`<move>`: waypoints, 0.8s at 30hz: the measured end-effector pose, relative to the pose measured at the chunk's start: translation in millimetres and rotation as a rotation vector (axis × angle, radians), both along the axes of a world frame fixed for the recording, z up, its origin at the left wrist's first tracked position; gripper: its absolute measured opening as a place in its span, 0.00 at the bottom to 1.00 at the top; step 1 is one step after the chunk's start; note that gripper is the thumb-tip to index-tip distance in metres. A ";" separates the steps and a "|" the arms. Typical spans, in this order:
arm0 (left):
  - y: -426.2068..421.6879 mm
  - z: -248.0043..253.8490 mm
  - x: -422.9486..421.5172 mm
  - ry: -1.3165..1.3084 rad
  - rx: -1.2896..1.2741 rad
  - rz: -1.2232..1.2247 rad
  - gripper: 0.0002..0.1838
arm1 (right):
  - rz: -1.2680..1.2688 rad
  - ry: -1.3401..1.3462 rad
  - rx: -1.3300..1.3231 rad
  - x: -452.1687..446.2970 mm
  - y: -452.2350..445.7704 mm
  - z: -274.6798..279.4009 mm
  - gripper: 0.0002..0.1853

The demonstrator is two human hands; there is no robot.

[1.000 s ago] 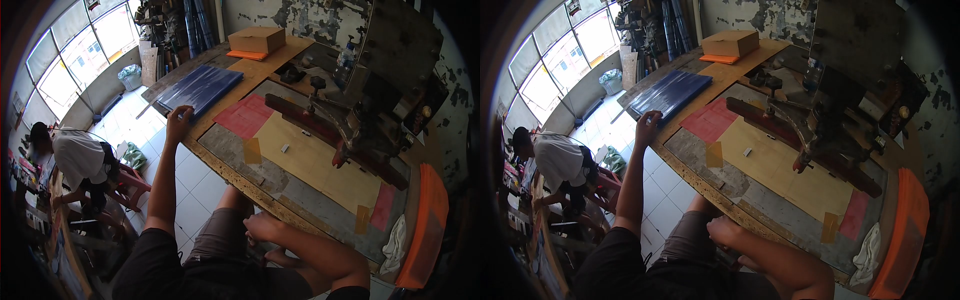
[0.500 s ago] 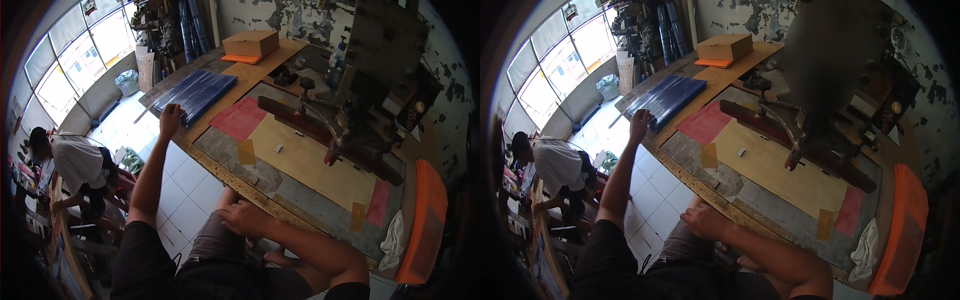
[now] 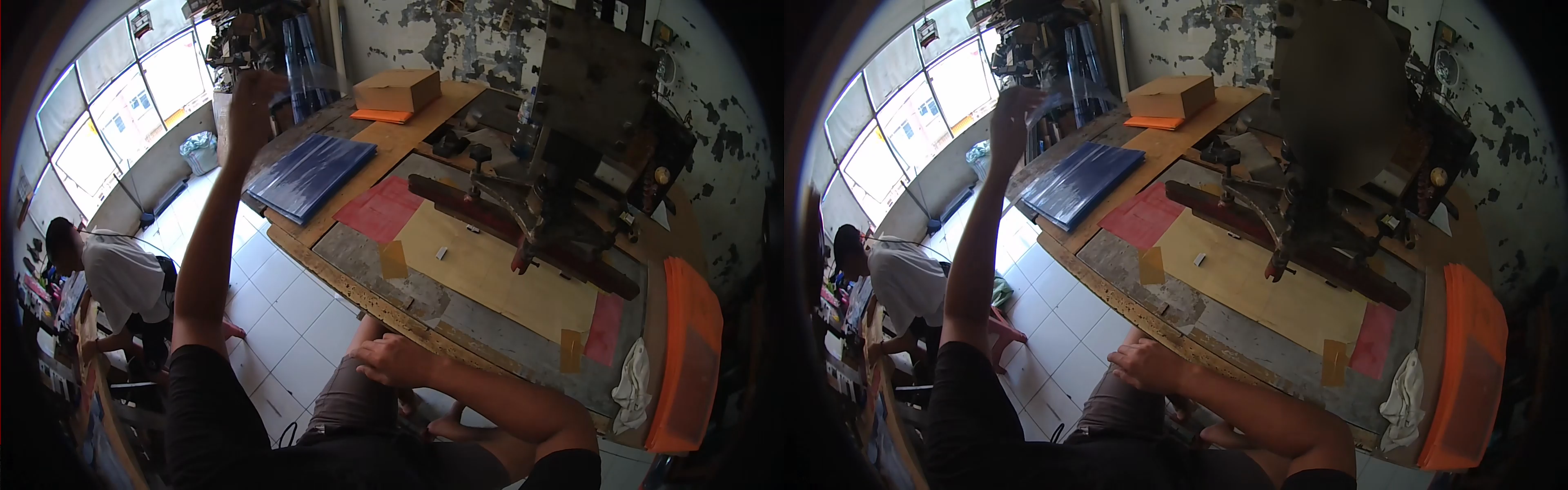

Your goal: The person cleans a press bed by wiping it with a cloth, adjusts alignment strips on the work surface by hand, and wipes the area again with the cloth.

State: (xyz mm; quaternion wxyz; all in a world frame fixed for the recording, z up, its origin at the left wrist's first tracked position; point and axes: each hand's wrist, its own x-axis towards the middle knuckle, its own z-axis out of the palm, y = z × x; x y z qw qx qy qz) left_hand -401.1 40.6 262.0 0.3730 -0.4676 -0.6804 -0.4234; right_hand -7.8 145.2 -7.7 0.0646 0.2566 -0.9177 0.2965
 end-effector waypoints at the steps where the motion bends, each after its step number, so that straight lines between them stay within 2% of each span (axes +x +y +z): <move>1: -2.6 -11.5 29.9 0.030 -0.075 0.012 0.11 | -0.009 -0.015 0.006 -0.5 0.0 -0.3 0.19; 4: -19.1 -72.6 105.4 0.008 -0.066 -0.095 0.11 | -0.051 -0.152 -0.102 1.9 -1.0 14.3 0.24; 5: -25.8 -99.6 135.9 -0.107 -0.077 -0.210 0.10 | -0.071 -0.216 -0.161 2.7 -1.3 21.4 0.26; 6: -28.1 -131.6 153.1 -0.117 -0.060 -0.321 0.11 | -0.057 -0.220 -0.326 1.8 -2.3 24.8 0.28; 8: -44.6 -175.9 211.3 -0.234 -0.182 -0.336 0.12 | -0.043 -0.208 -0.653 -4.6 0.6 25.5 0.33; 9: -40.0 -205.9 223.4 -0.181 -0.099 -0.504 0.13 | -0.056 -0.298 -0.871 -10.4 7.8 5.4 0.35; 10: -42.4 -217.2 247.1 -0.206 -0.068 -0.555 0.13 | -0.067 -0.390 -1.092 -17.0 17.1 -28.1 0.36; 11: -44.9 -227.2 268.0 -0.234 -0.042 -0.604 0.14 | -0.055 -0.462 -1.237 -16.9 18.9 -28.5 0.38; 12: -47.3 -238.1 282.9 -0.181 -0.037 -0.546 0.14 | -0.046 -0.529 -1.386 -16.6 20.6 -28.2 0.40; 13: -50.7 -247.5 294.2 -0.127 -0.039 -0.489 0.13 | -0.061 -0.531 -1.356 -13.0 17.7 -12.6 0.39; 15: -61.7 -259.8 314.5 -0.190 -0.085 -0.512 0.13 | -0.096 -0.524 -1.318 0.4 9.2 9.3 0.38; 16: -68.8 -264.3 322.5 -0.224 -0.108 -0.528 0.14 | -0.254 -0.444 -1.132 13.4 5.5 16.2 0.32; 19: -84.5 -257.2 341.6 -0.180 -0.295 -0.658 0.16 | -0.456 -0.468 -1.049 64.2 -2.6 25.3 0.27; 20: -89.0 -258.1 342.0 -0.184 -0.348 -0.761 0.19 | -0.540 -0.425 -1.060 85.1 -10.5 26.8 0.26; 22: -95.5 -245.9 348.0 -0.259 -0.371 -0.873 0.18 | -0.716 -0.336 -1.073 128.6 -25.6 23.1 0.23; 24: -98.7 -246.8 344.5 -0.300 -0.466 -0.918 0.20 | -0.768 -0.346 -1.264 175.5 -31.5 2.0 0.21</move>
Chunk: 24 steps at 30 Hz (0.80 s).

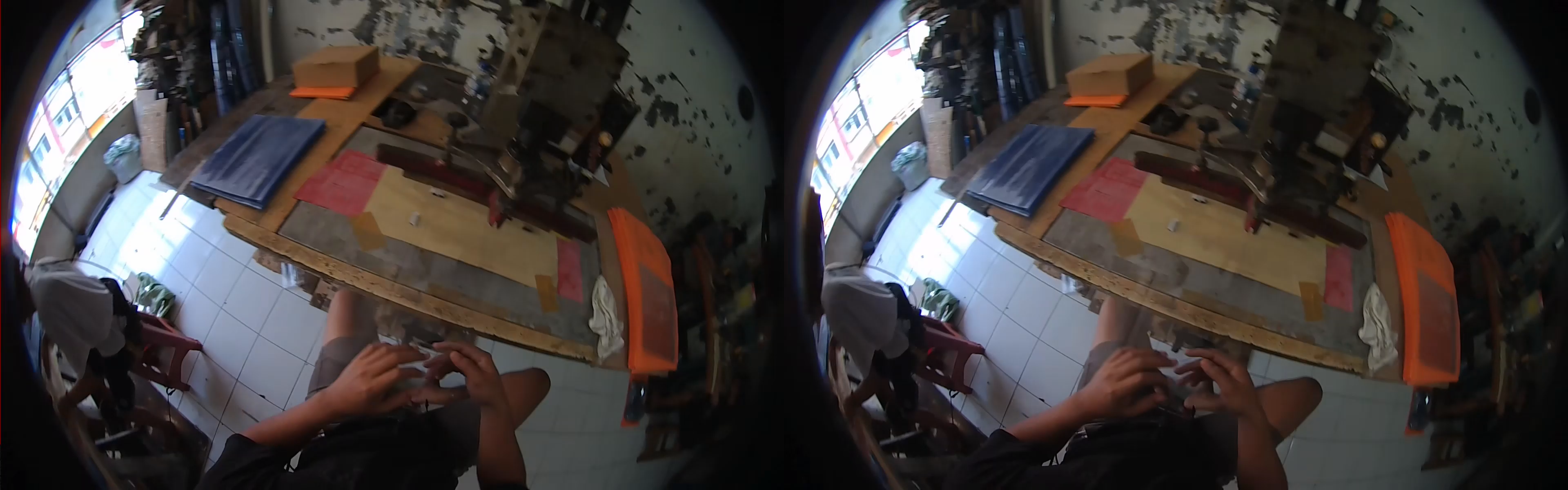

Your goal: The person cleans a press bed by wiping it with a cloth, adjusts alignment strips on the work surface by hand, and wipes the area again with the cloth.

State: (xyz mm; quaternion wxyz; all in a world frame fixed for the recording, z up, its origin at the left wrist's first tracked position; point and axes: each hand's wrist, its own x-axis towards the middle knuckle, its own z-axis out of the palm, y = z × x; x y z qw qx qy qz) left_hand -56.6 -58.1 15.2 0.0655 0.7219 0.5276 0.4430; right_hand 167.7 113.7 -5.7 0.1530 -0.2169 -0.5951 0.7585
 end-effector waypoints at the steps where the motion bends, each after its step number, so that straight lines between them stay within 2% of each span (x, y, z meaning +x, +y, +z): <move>1: 4.4 3.5 -2.4 0.026 -0.027 0.054 0.21 | -0.051 0.011 -0.089 19.8 -3.9 -4.0 0.21; 2: 10.9 11.6 -5.9 0.055 -0.053 0.108 0.22 | -0.135 -0.026 -0.023 36.7 -9.1 -4.3 0.19; 5: 34.4 14.1 -15.6 0.169 -0.107 0.200 0.27 | -0.250 -0.125 -0.130 83.2 -16.0 -2.0 0.20; 6: 41.8 10.0 -16.4 0.213 -0.113 0.221 0.29 | -0.305 -0.128 -0.104 89.6 -18.7 9.1 0.17; 9: 55.4 -10.4 -10.6 0.285 -0.147 0.193 0.31 | -0.577 -0.327 0.398 117.4 -3.7 17.7 0.15; 11: 61.5 -17.3 -2.7 0.282 -0.137 0.164 0.35 | -0.885 -0.534 0.749 130.8 20.8 41.3 0.14; 13: 63.7 -18.5 8.4 0.267 -0.123 0.151 0.36 | -1.046 -0.559 1.233 159.5 75.5 44.2 0.18; 15: 70.1 -20.3 17.0 0.305 -0.105 0.126 0.37 | -1.154 -0.807 1.470 174.0 121.2 54.2 0.24; 18: 81.9 -25.1 29.6 0.330 -0.083 0.090 0.38 | -1.033 -1.022 1.662 206.9 186.5 33.2 0.27; 21: 94.6 -25.9 43.6 0.334 -0.071 0.058 0.38 | -0.729 -0.853 1.270 216.4 217.0 25.9 0.24; 22: 98.6 -25.9 48.2 0.337 -0.062 0.048 0.38 | -0.747 -0.898 1.340 214.5 214.7 27.2 0.22; 24: 107.3 -25.7 57.6 0.343 -0.043 0.026 0.38 | -0.724 -0.890 1.299 210.2 210.9 34.2 0.21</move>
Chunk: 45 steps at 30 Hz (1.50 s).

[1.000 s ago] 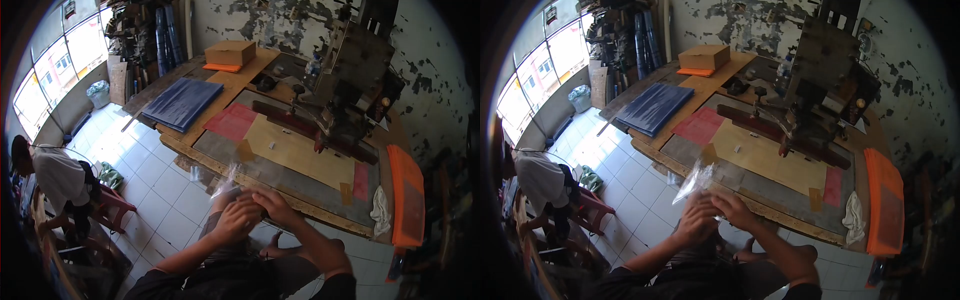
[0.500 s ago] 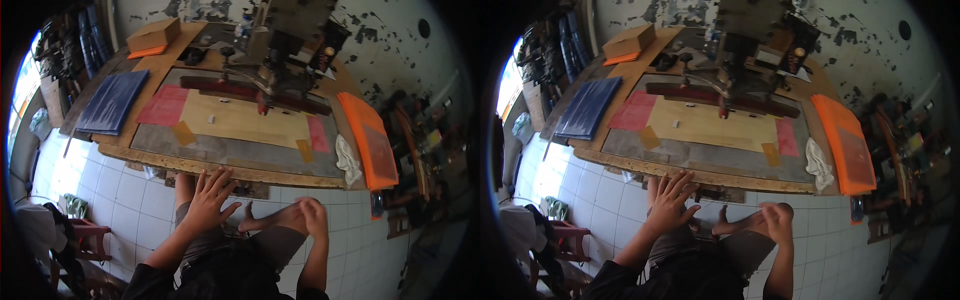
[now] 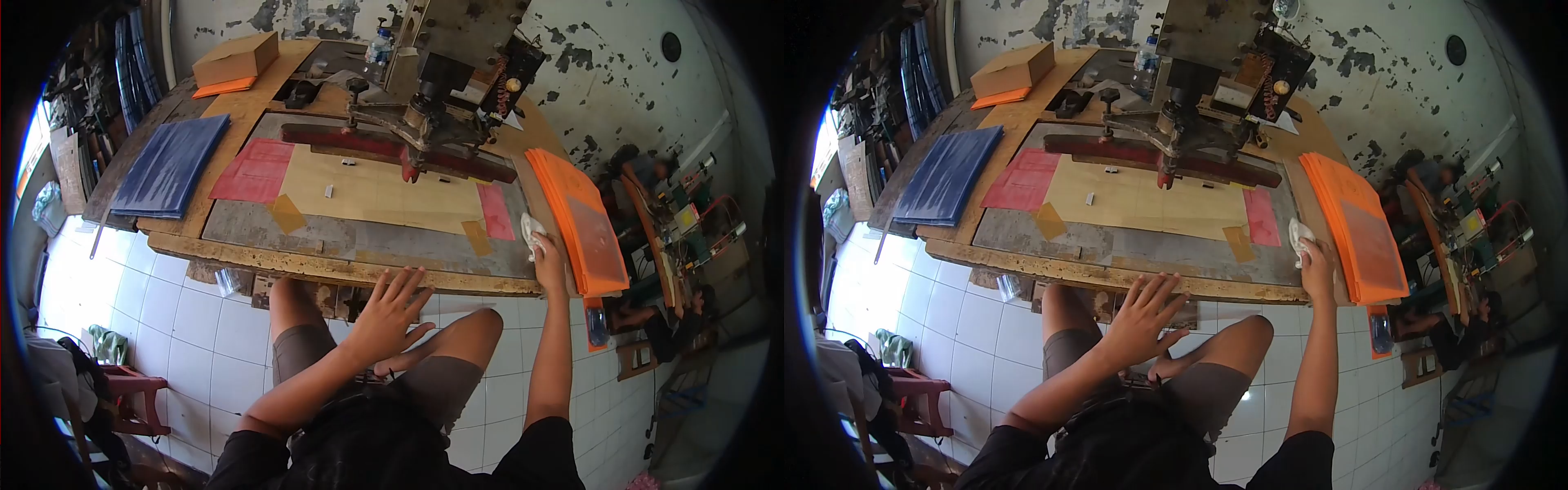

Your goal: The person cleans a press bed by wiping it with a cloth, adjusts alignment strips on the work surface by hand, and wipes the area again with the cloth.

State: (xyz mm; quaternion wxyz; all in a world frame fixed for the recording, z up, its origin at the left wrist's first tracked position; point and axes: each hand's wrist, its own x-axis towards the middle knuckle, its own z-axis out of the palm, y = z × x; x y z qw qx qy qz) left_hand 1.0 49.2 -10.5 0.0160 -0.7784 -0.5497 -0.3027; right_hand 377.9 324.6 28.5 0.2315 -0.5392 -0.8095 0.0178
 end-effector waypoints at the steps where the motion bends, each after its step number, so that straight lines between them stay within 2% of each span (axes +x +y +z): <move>1: 5.1 0.8 4.4 0.004 0.003 -0.011 0.38 | 0.007 0.008 -0.023 -6.6 -3.3 6.9 0.20; 2: 9.8 1.7 8.1 0.010 0.003 -0.022 0.38 | 0.050 0.042 -0.003 -14.3 -5.7 12.7 0.18; 5: 24.5 4.4 24.0 0.007 0.025 -0.054 0.38 | 0.126 0.444 -0.045 -82.3 -50.2 58.2 0.17; 7: 29.2 3.4 35.8 -0.002 0.042 -0.081 0.37 | 0.299 0.433 0.013 -132.7 -87.5 72.0 0.18; 9: 36.5 4.3 40.4 0.001 0.075 -0.110 0.34 | 0.483 0.214 0.028 -164.4 -102.9 54.8 0.18; 11: 36.6 12.3 23.2 -0.128 0.025 -0.194 0.32 | 0.524 0.174 -0.203 -179.0 -99.8 16.9 0.17; 12: 35.3 16.2 10.1 -0.192 -0.001 -0.236 0.31 | 0.482 0.199 -0.133 -183.8 -101.3 4.6 0.18; 15: 30.6 19.2 -33.8 -0.118 0.056 -0.113 0.26 | 0.584 0.081 0.066 -176.3 -93.3 11.3 0.18; 18: 28.4 19.8 -58.7 -0.048 0.138 -0.007 0.25 | 0.381 0.296 0.152 -177.4 -100.3 32.5 0.20; 21: 31.1 5.5 -59.7 -0.036 0.171 0.029 0.25 | 0.138 0.165 0.129 -196.3 -125.3 34.8 0.24; 22: 30.7 2.7 -56.8 -0.036 0.178 0.050 0.25 | 0.198 0.170 0.051 -205.0 -131.3 24.3 0.26; 25: 32.6 -0.5 -51.7 -0.019 0.189 0.100 0.26 | 0.226 -0.192 0.155 -230.4 -153.1 -3.8 0.26; 29: 32.5 0.3 -48.3 0.014 0.179 0.132 0.25 | 0.376 0.111 -0.018 -212.6 -127.1 -2.9 0.17; 30: 32.5 0.3 -47.6 0.025 0.182 0.135 0.25 | 0.397 0.197 0.014 -212.1 -125.4 2.0 0.11; 34: 33.0 1.0 -47.1 0.019 0.160 0.135 0.24 | 0.460 0.301 0.013 -201.7 -109.5 7.7 0.10; 37: 31.9 0.1 -47.8 0.016 0.159 0.139 0.24 | 0.271 0.324 0.019 -192.4 -96.1 3.7 0.13; 41: 30.9 -1.7 -48.5 0.024 0.171 0.123 0.24 | -0.045 0.016 0.097 -191.7 -95.6 6.7 0.12; 42: 32.5 -1.9 -49.3 0.030 0.173 0.119 0.24 | -0.017 -0.053 0.143 -193.6 -104.0 6.5 0.13; 45: 33.4 -6.3 -49.6 0.014 0.172 0.106 0.25 | 0.447 -0.080 0.159 -209.2 -137.8 20.5 0.19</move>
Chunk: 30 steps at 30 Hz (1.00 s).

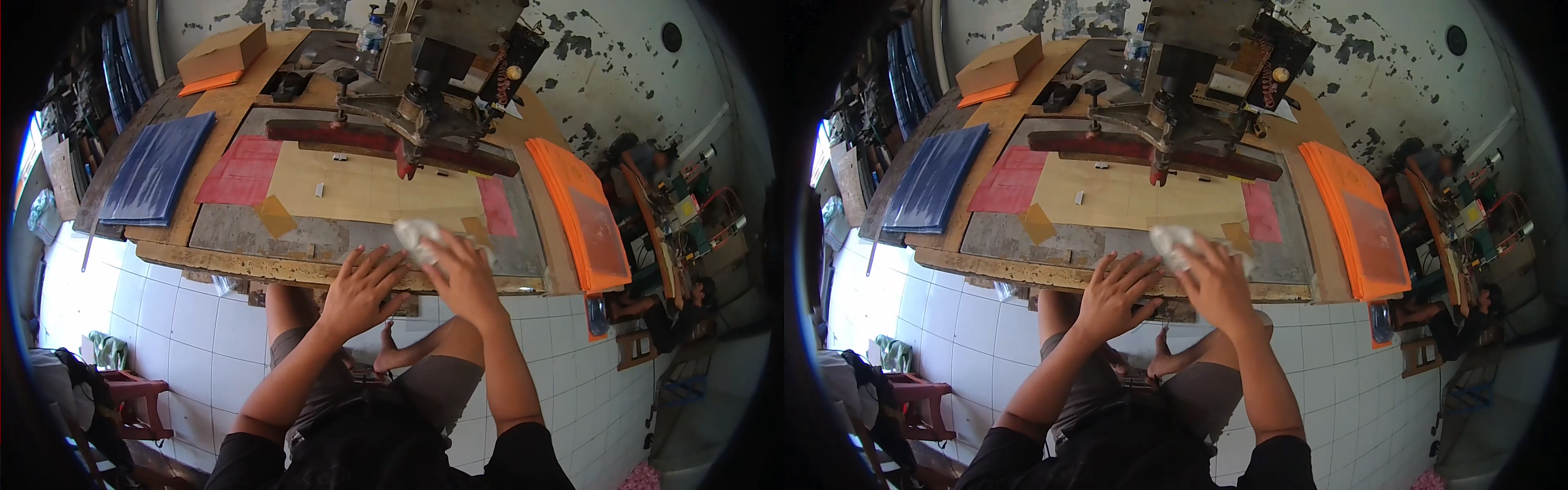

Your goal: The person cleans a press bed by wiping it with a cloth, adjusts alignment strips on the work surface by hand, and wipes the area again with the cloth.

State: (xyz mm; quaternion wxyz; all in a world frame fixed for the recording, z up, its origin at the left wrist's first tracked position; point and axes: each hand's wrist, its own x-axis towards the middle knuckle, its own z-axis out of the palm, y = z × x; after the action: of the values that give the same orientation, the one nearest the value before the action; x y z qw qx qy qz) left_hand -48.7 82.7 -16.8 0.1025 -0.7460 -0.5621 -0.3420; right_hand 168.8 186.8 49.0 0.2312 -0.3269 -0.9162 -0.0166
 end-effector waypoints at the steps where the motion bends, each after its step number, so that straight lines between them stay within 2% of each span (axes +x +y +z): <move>1: -0.5 -0.6 -0.1 0.000 -0.006 0.002 0.25 | 0.076 -0.006 -0.093 -0.6 -3.8 -0.2 0.24; 4: -1.1 0.2 0.0 0.002 -0.018 0.004 0.25 | -0.021 -0.155 -0.090 11.2 25.7 7.1 0.22; 5: -0.9 1.5 0.1 0.002 -0.016 0.003 0.25 | -0.098 -0.055 -0.131 16.0 39.6 1.4 0.19; 8: -0.1 1.8 0.9 0.002 -0.004 0.011 0.24 | -0.145 0.151 0.151 13.1 70.8 -25.3 0.16; 9: -0.2 1.5 1.1 0.005 -0.001 0.015 0.24 | -0.069 0.186 0.010 -2.7 56.1 -16.9 0.13; 10: -1.0 0.7 1.6 0.004 -0.004 0.013 0.25 | 0.051 0.205 -0.109 -13.2 49.0 -21.6 0.16; 12: 0.5 0.2 1.0 0.010 -0.003 0.008 0.27 | 0.273 0.102 -0.064 -33.1 31.3 -7.8 0.19; 15: -0.7 1.0 0.3 0.025 -0.001 0.010 0.27 | 0.213 0.094 -0.113 -25.0 59.4 -14.7 0.21; 18: -1.2 3.4 0.4 0.029 0.000 0.008 0.27 | -0.035 0.149 -0.009 -28.8 79.1 -27.7 0.21; 19: -1.0 3.6 0.2 0.023 -0.009 0.010 0.27 | -0.006 0.155 0.007 -35.2 67.5 -27.8 0.21; 23: 0.5 -0.1 0.0 0.017 -0.019 0.005 0.27 | 0.373 0.129 -0.117 -43.1 50.1 -16.7 0.17; 27: -1.1 3.3 0.9 0.024 -0.009 0.012 0.28 | 0.037 0.214 -0.118 -28.0 84.3 -22.7 0.17; 30: -0.8 1.0 1.8 0.010 -0.018 0.020 0.28 | 0.261 0.081 -0.076 -35.1 54.2 -22.0 0.17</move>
State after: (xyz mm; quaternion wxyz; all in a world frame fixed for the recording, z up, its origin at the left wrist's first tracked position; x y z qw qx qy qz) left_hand -46.8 81.8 -15.8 0.1018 -0.7429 -0.5722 -0.3320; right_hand 133.7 241.0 27.0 0.2558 -0.2140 -0.9408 0.0613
